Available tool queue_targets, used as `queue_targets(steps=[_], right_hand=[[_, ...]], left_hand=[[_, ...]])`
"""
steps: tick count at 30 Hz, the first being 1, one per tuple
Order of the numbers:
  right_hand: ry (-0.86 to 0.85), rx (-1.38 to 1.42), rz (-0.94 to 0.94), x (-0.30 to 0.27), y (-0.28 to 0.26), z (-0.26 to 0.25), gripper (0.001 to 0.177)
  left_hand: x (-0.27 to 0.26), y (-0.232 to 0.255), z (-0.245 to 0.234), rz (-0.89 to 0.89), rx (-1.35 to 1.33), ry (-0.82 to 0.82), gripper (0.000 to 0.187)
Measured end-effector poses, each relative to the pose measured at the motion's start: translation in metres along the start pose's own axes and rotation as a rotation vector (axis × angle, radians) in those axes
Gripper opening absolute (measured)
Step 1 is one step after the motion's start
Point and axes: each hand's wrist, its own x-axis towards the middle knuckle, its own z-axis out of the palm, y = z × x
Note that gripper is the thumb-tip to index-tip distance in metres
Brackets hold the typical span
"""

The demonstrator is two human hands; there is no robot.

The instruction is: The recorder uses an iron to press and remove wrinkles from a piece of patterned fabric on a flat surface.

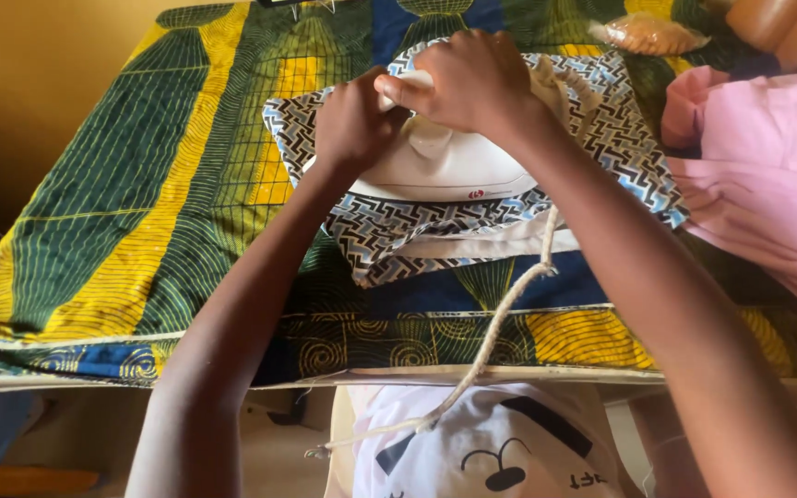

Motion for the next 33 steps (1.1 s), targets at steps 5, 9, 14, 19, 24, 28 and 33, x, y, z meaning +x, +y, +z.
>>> queue_targets(steps=[5,9,14,19,24,28,33], right_hand=[[-0.044,-0.012,-0.03,-0.012,0.004,-0.005,0.085],[-0.113,-0.024,-0.008,-0.015,-0.004,-0.014,0.086],[-0.104,-0.006,0.02,0.0,0.002,-0.006,0.083],[-0.029,-0.003,-0.021,-0.009,0.002,-0.004,0.085],[0.018,0.037,-0.108,-0.018,0.004,-0.009,0.087],[-0.099,0.025,-0.007,-0.011,0.001,-0.011,0.089],[-0.071,-0.014,0.047,0.005,0.009,0.014,0.085]], left_hand=[[-0.002,-0.002,0.006,0.014,0.011,-0.022,0.028],[-0.013,0.005,-0.001,-0.012,0.002,-0.035,0.029],[-0.002,-0.003,0.005,0.03,-0.026,-0.014,0.032],[-0.009,0.004,0.003,-0.019,-0.051,-0.043,0.032],[-0.015,0.012,-0.006,0.005,-0.032,-0.085,0.03],[-0.01,0.005,-0.004,0.006,-0.065,-0.087,0.03],[-0.001,-0.007,0.002,0.08,-0.011,0.012,0.033]])
